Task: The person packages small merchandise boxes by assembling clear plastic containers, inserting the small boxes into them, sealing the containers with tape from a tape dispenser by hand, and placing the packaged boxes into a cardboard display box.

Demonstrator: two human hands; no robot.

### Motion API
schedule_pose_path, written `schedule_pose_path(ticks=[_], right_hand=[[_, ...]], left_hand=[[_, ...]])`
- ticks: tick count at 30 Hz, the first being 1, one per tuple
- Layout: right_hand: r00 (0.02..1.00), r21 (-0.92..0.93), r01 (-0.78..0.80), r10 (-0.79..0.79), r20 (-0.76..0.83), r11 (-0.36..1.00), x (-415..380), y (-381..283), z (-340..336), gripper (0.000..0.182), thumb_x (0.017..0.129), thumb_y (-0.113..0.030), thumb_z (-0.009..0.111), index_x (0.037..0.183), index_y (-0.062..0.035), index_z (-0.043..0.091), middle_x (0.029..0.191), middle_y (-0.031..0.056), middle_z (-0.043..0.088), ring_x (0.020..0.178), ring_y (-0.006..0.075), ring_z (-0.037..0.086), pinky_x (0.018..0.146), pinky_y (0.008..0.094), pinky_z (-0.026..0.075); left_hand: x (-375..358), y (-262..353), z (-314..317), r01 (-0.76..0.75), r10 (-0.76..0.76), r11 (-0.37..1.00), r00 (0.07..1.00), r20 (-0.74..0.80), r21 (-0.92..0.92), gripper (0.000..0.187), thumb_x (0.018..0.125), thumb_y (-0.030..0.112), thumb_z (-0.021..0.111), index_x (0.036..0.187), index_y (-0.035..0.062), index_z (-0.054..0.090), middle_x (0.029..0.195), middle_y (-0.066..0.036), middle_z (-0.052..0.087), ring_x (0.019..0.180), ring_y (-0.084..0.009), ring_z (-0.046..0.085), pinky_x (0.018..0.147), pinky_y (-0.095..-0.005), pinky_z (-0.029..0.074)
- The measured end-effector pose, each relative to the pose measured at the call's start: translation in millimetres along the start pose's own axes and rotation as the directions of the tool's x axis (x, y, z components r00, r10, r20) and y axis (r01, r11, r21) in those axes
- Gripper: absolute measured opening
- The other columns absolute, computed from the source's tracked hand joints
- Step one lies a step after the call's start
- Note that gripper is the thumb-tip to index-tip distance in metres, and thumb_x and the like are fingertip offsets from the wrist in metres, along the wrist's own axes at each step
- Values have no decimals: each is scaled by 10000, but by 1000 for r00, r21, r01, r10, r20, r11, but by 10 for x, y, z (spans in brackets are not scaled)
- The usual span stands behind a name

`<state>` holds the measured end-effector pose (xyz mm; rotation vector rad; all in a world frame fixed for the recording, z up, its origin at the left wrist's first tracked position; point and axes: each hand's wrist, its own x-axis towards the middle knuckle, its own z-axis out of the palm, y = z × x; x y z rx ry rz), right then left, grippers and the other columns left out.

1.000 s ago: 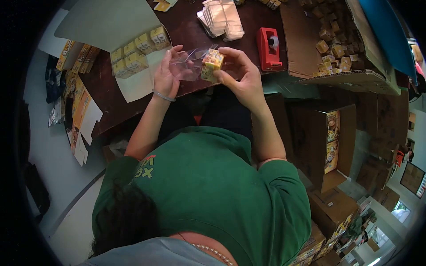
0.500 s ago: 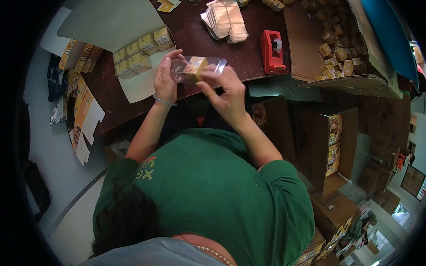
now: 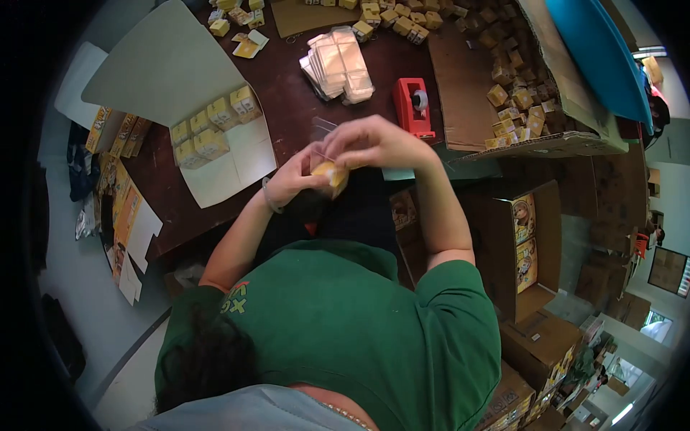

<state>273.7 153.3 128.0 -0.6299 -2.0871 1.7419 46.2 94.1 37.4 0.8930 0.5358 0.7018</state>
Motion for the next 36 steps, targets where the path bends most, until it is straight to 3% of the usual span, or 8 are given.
schedule_pose_path(ticks=[1,4,14,18,21,28,31,36], right_hand=[[960,75,-179,191,-203,981,32,-64,-171,252,872,-80,699,1103,14,671,1087,53,683,1025,137,618,921,295,484],[796,-266,-227,21,-605,937,242,383,-1050,310,887,-201,704,1150,-39,682,1062,54,713,970,123,641,869,285,509],[689,-511,-611,89,-719,604,1370,1166,-2543,322,851,-290,697,1095,-81,727,1036,150,725,984,282,683,888,371,511],[661,-529,-359,-190,-726,769,2000,1327,-2721,300,835,-275,696,1071,-93,730,1041,164,712,997,318,671,876,408,523],[546,-656,-569,-369,-752,496,2459,1319,-2689,416,850,-319,677,1202,-100,654,1165,175,658,1069,348,628,875,475,511],[592,-590,-727,-115,-798,350,2962,1675,-2756,597,780,-419,727,1215,-30,607,1084,225,664,974,408,656,842,482,519],[600,-599,-483,-257,-757,639,2777,1597,-2652,596,756,-333,789,1232,-37,585,1015,183,675,939,323,678,799,420,534],[686,-23,102,-87,-723,995,1988,954,-1657,583,765,-170,833,1251,-8,555,999,53,636,914,128,606,815,274,503]], left_hand=[[142,-200,-86,-157,204,954,963,-174,254,486,793,117,776,1185,61,495,1122,-53,605,1030,-148,593,926,-315,476],[337,-462,-178,-120,575,656,719,-390,745,518,779,127,771,1193,65,465,1066,-163,620,1002,-331,638,865,-376,503],[399,-588,-231,-17,502,658,755,-423,753,580,763,179,789,1236,59,476,1186,-160,584,1114,-360,568,951,-415,462],[392,-582,-223,-2,471,683,765,-439,730,595,747,155,792,1250,59,489,1216,-151,580,1156,-356,550,1000,-417,439],[375,-582,-231,-5,453,697,778,-435,718,610,714,107,771,1254,56,492,1234,-146,573,1213,-361,515,1075,-434,393],[367,-569,-255,-52,490,673,779,-391,738,638,694,82,754,1270,51,481,1249,-150,559,1234,-375,498,1100,-444,373],[363,-557,-254,-48,487,674,779,-394,737,636,700,88,757,1272,52,481,1255,-149,557,1236,-378,496,1092,-442,379],[373,-558,-240,-18,478,670,775,-413,742,589,729,119,775,1244,60,495,1226,-147,568,1197,-366,520,1035,-428,418]])
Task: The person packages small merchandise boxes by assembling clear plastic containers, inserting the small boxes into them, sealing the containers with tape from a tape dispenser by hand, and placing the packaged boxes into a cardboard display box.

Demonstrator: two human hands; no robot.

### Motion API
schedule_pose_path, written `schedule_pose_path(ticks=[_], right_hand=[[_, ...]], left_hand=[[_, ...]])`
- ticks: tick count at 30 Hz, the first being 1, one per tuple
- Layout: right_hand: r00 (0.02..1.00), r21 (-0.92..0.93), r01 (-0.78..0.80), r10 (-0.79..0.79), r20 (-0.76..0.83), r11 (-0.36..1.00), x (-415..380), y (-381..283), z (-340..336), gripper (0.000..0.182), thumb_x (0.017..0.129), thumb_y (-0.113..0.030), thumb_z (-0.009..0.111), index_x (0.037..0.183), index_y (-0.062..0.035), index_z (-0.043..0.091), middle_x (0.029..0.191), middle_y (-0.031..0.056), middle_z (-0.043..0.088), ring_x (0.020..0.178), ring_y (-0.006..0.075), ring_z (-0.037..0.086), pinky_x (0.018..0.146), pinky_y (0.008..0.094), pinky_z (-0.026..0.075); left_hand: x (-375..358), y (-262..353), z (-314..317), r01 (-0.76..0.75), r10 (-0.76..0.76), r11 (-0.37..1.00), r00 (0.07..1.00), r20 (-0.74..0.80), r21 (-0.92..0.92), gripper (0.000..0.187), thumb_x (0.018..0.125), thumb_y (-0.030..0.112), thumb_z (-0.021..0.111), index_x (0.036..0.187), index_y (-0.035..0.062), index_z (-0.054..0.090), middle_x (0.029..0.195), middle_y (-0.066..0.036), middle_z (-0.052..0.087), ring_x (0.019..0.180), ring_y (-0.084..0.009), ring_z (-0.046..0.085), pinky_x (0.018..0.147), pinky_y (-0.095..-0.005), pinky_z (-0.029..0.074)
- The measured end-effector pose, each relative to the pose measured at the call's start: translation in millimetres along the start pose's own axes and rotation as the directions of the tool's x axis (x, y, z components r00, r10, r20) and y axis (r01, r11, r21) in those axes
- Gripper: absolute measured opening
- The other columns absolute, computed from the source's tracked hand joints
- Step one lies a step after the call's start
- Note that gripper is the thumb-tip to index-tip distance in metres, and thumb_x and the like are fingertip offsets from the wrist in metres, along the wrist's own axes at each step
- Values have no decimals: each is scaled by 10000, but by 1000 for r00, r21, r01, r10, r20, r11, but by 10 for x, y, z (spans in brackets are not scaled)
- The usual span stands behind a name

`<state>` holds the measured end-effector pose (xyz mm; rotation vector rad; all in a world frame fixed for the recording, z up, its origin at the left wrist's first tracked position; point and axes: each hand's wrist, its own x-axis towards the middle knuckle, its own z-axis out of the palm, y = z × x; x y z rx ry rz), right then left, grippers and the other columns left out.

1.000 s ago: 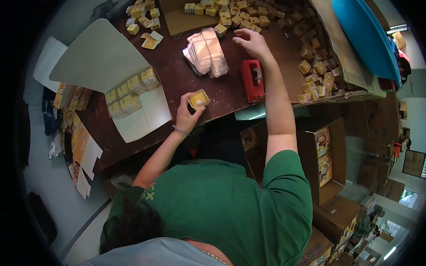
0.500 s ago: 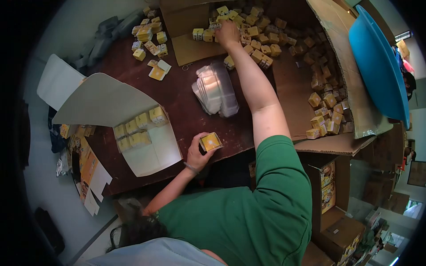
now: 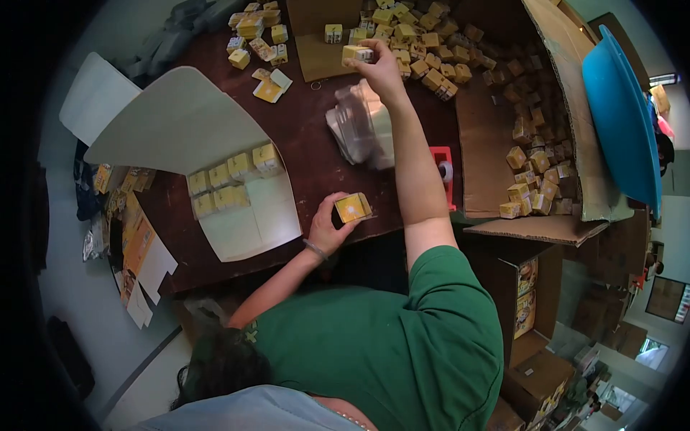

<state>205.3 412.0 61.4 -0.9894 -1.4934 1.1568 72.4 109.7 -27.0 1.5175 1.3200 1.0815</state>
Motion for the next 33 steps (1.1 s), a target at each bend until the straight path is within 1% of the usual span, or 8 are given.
schedule_pose_path(ticks=[9,15,22,26,28,29,30,33], right_hand=[[970,-580,176,-241,-37,795,-2173,-46,315,589,704,-181,844,1163,-16,514,1101,172,559,1036,366,561,898,418,470],[939,-749,270,-337,67,605,-2762,97,323,721,714,-217,838,1300,-31,461,1216,175,536,1105,368,531,943,429,448],[960,-553,205,-57,272,808,-2610,-101,-1,457,826,-131,739,1258,-65,606,1246,137,597,1118,293,609,943,350,503],[906,189,-315,235,352,930,-2493,-753,32,453,898,-160,710,1314,-35,579,1146,76,661,1066,135,614,909,291,511],[743,12,-482,401,536,876,-2610,-1011,182,444,882,-152,719,1292,-37,594,1151,76,660,1048,148,628,929,295,502],[855,-251,26,109,508,968,-2686,-820,242,445,840,-165,746,1248,-39,620,1154,86,655,1082,211,618,954,342,486],[842,-523,398,-74,534,754,-2726,-759,275,438,818,-178,747,1216,-38,632,1167,105,637,1149,278,572,988,395,456],[869,-418,286,-50,492,862,-2848,-741,308,433,833,-179,728,1231,-43,627,1191,117,626,1187,301,530,1003,412,437]], left_hand=[[-148,-46,-129,-51,51,999,999,9,-20,558,756,189,785,1219,65,500,1151,-148,604,1096,-348,581,951,-421,463],[-332,-90,-236,-127,125,992,990,67,21,570,764,145,793,1243,44,501,1156,-130,622,1090,-264,630,951,-354,483],[-318,-72,-263,-155,154,988,985,78,8,567,763,183,795,1223,41,495,1147,-169,622,1088,-337,617,943,-394,479],[-308,-78,-284,-143,142,990,985,99,3,560,771,177,786,1229,41,495,1148,-164,625,1099,-333,618,948,-393,479],[-331,-81,-296,-125,126,992,986,112,-16,557,773,167,780,1235,43,495,1149,-161,626,1103,-329,618,950,-392,482],[-311,-80,-305,-124,126,992,985,121,-25,556,773,162,777,1238,45,495,1149,-160,627,1105,-327,618,950,-391,483],[-313,-62,-281,-135,134,991,986,99,6,561,768,148,775,1246,53,497,1153,-157,629,1104,-325,622,946,-388,488],[-313,-87,-286,-123,126,992,987,104,-35,579,758,163,791,1248,60,500,1161,-155,630,1106,-327,624,940,-388,492]])
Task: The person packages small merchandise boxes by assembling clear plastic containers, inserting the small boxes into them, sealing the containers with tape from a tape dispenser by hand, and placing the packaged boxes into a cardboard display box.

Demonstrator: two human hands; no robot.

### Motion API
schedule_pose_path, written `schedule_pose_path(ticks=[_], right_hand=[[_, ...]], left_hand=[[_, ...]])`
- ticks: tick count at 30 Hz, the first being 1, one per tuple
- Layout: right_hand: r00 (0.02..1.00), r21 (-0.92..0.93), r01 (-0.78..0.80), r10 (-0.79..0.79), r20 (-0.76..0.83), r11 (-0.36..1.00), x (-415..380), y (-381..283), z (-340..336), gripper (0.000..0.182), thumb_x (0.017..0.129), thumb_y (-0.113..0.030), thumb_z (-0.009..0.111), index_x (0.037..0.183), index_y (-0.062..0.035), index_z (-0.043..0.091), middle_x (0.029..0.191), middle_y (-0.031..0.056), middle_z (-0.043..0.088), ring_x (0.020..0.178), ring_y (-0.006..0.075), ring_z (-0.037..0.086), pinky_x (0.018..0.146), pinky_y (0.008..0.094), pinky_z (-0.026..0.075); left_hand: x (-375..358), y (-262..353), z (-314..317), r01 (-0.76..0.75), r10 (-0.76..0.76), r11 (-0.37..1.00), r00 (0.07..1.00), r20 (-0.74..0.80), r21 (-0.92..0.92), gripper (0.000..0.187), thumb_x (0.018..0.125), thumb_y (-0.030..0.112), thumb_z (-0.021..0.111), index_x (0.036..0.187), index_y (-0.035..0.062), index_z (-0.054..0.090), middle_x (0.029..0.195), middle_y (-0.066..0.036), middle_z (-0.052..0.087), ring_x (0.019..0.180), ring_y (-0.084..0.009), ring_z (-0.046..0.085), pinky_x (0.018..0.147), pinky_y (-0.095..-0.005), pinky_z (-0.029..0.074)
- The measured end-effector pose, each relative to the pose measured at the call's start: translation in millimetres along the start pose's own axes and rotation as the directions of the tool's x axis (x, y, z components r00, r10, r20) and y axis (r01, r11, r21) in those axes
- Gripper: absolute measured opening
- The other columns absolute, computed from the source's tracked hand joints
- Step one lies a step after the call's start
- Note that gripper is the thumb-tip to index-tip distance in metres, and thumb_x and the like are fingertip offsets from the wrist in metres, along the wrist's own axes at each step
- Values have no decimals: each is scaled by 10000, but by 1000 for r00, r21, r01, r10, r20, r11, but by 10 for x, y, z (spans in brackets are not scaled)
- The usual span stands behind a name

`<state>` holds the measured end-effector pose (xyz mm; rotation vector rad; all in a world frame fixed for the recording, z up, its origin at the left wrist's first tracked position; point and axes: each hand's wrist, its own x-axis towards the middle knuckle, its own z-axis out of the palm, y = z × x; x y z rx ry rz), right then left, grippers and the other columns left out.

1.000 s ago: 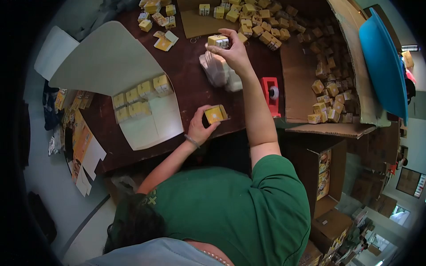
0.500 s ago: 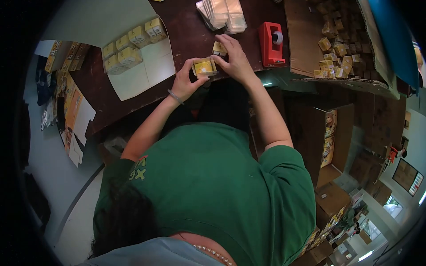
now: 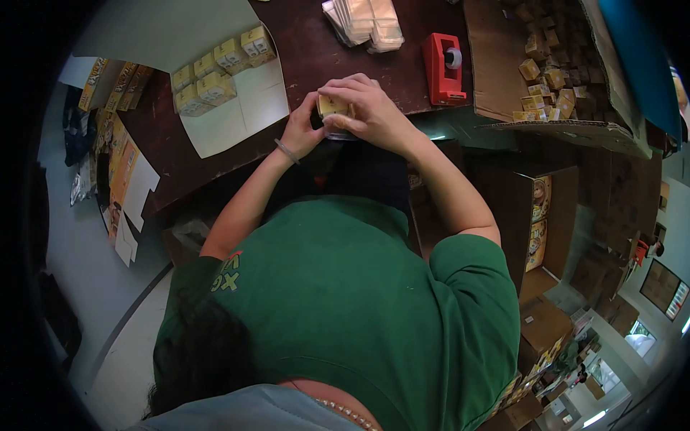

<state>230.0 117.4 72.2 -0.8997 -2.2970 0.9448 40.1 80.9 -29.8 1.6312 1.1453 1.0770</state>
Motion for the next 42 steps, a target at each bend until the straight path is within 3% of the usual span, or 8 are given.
schedule_pose_path(ticks=[3,6,13,16,18,22,37,42], right_hand=[[920,370,-148,265,-289,917,-101,187,102,407,877,-185,705,1246,-30,628,1206,101,627,1082,178,595,868,311,501],[822,768,-372,569,12,521,-127,305,347,291,888,-170,719,1136,-19,692,1053,46,630,848,80,602,767,241,499],[788,778,-249,588,-184,577,-153,324,553,202,933,-152,669,1079,-18,709,960,7,586,804,60,570,708,233,486],[637,351,71,228,-736,934,-335,25,618,173,940,-105,629,1079,-30,701,1033,80,625,830,140,619,746,266,516],[805,-191,206,-277,-524,960,-428,-86,460,243,889,-67,660,1130,-46,682,1041,114,636,851,230,646,774,310,534],[886,55,-60,78,-457,997,-141,-50,377,288,842,-55,684,1127,-95,685,951,111,652,836,271,635,739,359,522],[892,362,-190,315,-325,913,-57,253,356,182,826,-160,757,953,-33,723,868,65,629,812,175,606,731,303,504],[856,395,-408,495,-148,823,1,488,288,388,802,-254,781,1051,-6,619,813,84,638,729,194,622,660,317,515]], left_hand=[[7,29,-1,12,-12,1000,1000,8,28,592,750,172,804,1248,64,501,1171,-153,630,1113,-323,625,943,-391,493],[14,37,-17,52,-53,998,997,48,24,627,761,188,815,1286,64,493,1176,-118,633,1126,-228,617,972,-344,467],[200,144,-72,274,-186,698,961,203,-662,456,944,223,636,1341,34,514,1188,-66,620,1102,-137,576,951,-283,464],[204,140,3,194,-158,837,981,115,-511,326,948,158,612,1244,21,600,1098,-42,657,1017,-110,605,912,-264,483],[221,157,-9,198,-164,841,980,111,-504,310,935,132,620,1221,12,613,1092,-35,663,994,-98,607,884,-255,494],[261,107,-4,171,-118,817,984,132,-551,272,940,116,623,1192,15,621,1041,-13,671,957,-83,611,862,-239,498],[44,28,-22,178,-88,712,982,165,-679,500,882,233,698,1312,37,535,1170,-52,625,1067,-137,584,957,-287,453],[12,12,32,46,-32,982,996,79,-184,592,758,117,779,1285,61,516,1172,-80,625,1098,-183,594,977,-319,449]])
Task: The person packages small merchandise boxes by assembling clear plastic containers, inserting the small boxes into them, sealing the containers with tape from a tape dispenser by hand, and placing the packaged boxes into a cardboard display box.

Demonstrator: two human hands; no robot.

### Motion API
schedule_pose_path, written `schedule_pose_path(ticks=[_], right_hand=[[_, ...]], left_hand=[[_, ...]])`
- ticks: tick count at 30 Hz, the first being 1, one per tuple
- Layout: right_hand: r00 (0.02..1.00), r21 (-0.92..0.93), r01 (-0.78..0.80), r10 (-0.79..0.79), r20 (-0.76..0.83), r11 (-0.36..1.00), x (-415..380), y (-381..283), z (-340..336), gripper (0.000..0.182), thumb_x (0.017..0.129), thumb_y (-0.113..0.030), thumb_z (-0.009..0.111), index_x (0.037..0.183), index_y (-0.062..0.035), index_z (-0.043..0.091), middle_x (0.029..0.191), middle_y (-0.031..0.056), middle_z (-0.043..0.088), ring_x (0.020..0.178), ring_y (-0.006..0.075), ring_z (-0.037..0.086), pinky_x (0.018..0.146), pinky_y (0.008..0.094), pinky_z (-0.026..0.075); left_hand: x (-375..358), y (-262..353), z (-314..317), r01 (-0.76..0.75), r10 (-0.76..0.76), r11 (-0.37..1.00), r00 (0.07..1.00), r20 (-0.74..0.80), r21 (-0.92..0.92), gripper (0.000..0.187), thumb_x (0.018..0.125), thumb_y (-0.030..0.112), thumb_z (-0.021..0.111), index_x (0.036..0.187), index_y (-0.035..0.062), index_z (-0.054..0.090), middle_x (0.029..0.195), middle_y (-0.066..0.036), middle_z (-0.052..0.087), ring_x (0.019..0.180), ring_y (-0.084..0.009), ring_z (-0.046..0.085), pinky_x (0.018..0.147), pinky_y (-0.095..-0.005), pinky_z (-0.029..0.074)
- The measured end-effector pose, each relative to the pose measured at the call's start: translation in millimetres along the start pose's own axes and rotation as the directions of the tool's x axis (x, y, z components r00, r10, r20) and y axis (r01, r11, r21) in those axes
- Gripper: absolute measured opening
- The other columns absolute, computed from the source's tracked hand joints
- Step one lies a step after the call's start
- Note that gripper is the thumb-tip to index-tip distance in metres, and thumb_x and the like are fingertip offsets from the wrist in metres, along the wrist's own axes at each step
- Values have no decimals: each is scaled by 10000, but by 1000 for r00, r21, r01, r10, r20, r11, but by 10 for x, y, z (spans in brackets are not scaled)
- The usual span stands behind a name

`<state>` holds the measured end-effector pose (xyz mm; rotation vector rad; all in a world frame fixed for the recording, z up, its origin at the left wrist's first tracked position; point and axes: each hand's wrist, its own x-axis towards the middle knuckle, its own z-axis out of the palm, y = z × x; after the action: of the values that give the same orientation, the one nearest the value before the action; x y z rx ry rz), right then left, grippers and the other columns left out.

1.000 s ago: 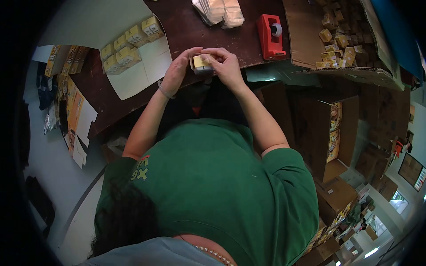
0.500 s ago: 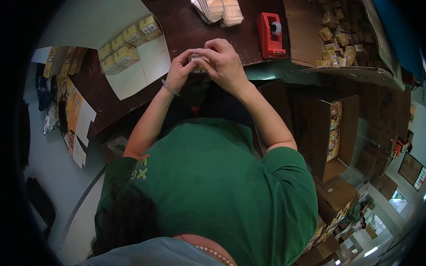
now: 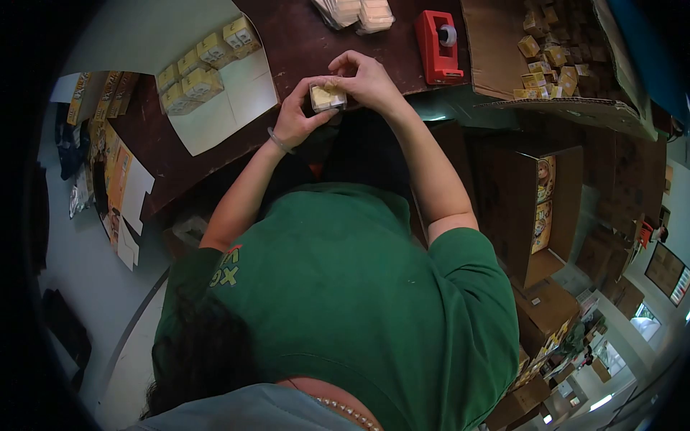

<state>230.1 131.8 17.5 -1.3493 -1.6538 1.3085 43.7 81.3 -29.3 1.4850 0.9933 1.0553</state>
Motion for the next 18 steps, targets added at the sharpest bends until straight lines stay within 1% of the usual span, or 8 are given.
schedule_pose_path(ticks=[3,5,8,10,12,14,17,18], right_hand=[[982,-366,-46,-25,-186,929,-211,-340,48,554,768,-430,786,1094,-29,589,903,126,621,793,304,628,702,383,531],[934,-524,111,-269,-236,844,-444,-374,250,499,800,-400,772,1101,-43,597,1067,149,601,929,294,639,765,381,535],[948,-578,125,-269,-171,806,-507,-339,223,569,797,-375,760,1222,-54,560,1232,162,528,1085,356,586,857,431,524],[919,-535,349,-392,37,769,-436,-291,-24,654,758,-199,755,1336,-86,470,1287,171,494,1146,364,548,929,429,499],[856,-415,516,-469,218,750,-355,-273,-186,702,714,-44,709,1353,-93,423,1351,171,445,1207,373,507,954,422,497],[808,-316,588,-521,277,744,-251,-299,-315,620,718,-50,679,1291,-73,445,1308,172,477,1241,381,476,994,423,483],[791,-565,544,-604,100,620,-122,-185,-574,663,742,-72,738,1333,-119,440,1352,162,414,1213,380,509,937,418,511],[821,-577,486,-570,43,657,-94,-109,-678,650,739,-110,776,1312,-114,469,1317,153,445,1208,372,509,966,421,490]], left_hand=[[-71,49,273,-20,56,988,970,-236,154,656,725,113,796,1311,78,503,1206,-121,632,1113,-252,621,968,-345,468],[-91,18,494,-163,228,965,906,-356,204,721,730,72,779,1372,56,451,1306,-143,567,1212,-273,559,1024,-358,437],[-213,148,619,-121,113,993,966,-234,-18,641,834,7,629,1431,19,395,1355,-158,522,1276,-281,502,1070,-359,397],[-96,127,386,56,-91,974,983,-158,-218,448,910,32,555,1350,-10,481,1309,-134,543,1200,-224,536,1045,-345,410],[228,169,305,7,-49,975,982,-184,-223,557,897,42,582,1422,29,396,1267,-110,550,1182,-195,537,1005,-323,441],[580,410,255,34,-23,979,998,54,-201,614,902,41,588,1462,44,334,1270,-103,547,1182,-195,538,1001,-310,444],[979,155,215,204,-106,876,965,238,-436,707,893,59,648,1501,72,286,1176,-73,584,1144,-166,553,990,-292,450],[1046,139,242,131,-64,924,979,194,-359,678,881,123,703,1473,86,373,1133,-63,600,1118,-149,561,975,-280,449]])
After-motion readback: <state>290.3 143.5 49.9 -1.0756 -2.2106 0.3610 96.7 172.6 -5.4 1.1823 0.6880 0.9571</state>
